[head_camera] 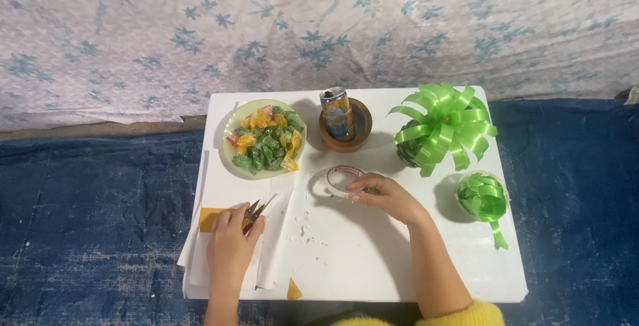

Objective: Assembling a decorative candy pineapple by attaching individual wrapped candies to a glass bottle using tape and adding a ribbon topper.

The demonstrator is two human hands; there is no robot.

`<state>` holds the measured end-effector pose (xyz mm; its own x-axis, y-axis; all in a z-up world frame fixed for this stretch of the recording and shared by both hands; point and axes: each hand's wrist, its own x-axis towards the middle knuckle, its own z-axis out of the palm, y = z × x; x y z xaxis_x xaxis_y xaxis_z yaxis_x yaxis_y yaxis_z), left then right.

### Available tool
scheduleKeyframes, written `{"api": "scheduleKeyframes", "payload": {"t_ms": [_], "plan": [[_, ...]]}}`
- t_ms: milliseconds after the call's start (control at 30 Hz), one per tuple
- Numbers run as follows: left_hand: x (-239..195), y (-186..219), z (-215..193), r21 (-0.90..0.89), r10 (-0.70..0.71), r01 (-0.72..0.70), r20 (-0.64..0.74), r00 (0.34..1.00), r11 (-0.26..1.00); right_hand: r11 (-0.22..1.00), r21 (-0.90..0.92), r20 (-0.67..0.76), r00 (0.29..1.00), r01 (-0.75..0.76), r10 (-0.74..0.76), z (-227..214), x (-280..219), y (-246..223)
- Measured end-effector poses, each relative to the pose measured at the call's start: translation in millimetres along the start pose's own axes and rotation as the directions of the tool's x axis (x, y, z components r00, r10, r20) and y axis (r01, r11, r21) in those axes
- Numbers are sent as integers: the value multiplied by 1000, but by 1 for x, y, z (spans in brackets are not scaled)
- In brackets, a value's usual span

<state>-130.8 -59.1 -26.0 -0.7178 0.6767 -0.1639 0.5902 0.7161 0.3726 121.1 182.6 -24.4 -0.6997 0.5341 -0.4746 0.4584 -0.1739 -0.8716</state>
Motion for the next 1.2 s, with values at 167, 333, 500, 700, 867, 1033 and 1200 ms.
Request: {"api": "scheduleKeyframes", "payload": {"t_ms": [167, 333, 500, 700, 867, 1033, 1200], "plan": [[3, -7, 33, 178, 225, -199, -139, 964, 964, 997, 57, 37, 998, -45, 43, -6, -5, -2], [-13, 73, 20, -139, 470, -494, -177, 865, 858, 986, 55, 136, 977, 160, -166, -5, -3, 11], [-22, 134, 17, -300, 739, -794, -296, 605, 529, 866, 240, 259, 831, 438, -492, 0, 2, 24], [-17, 140, 18, -369, 725, -768, -280, 629, 524, 855, 238, 216, 833, 461, -509, -3, -1, 16], [-13, 135, 28, -383, 713, -753, -272, 646, 535, 831, 333, 180, 834, 446, -521, 5, 0, 14], [5, 130, 54, -401, 638, -751, -399, 659, 525, 799, 442, -42, 898, 409, -437, 20, 21, 32], [25, 133, 71, -980, 265, -164, -129, 956, 115, 625, 642, -302, 895, 445, -328, 27, 47, 63]]}}
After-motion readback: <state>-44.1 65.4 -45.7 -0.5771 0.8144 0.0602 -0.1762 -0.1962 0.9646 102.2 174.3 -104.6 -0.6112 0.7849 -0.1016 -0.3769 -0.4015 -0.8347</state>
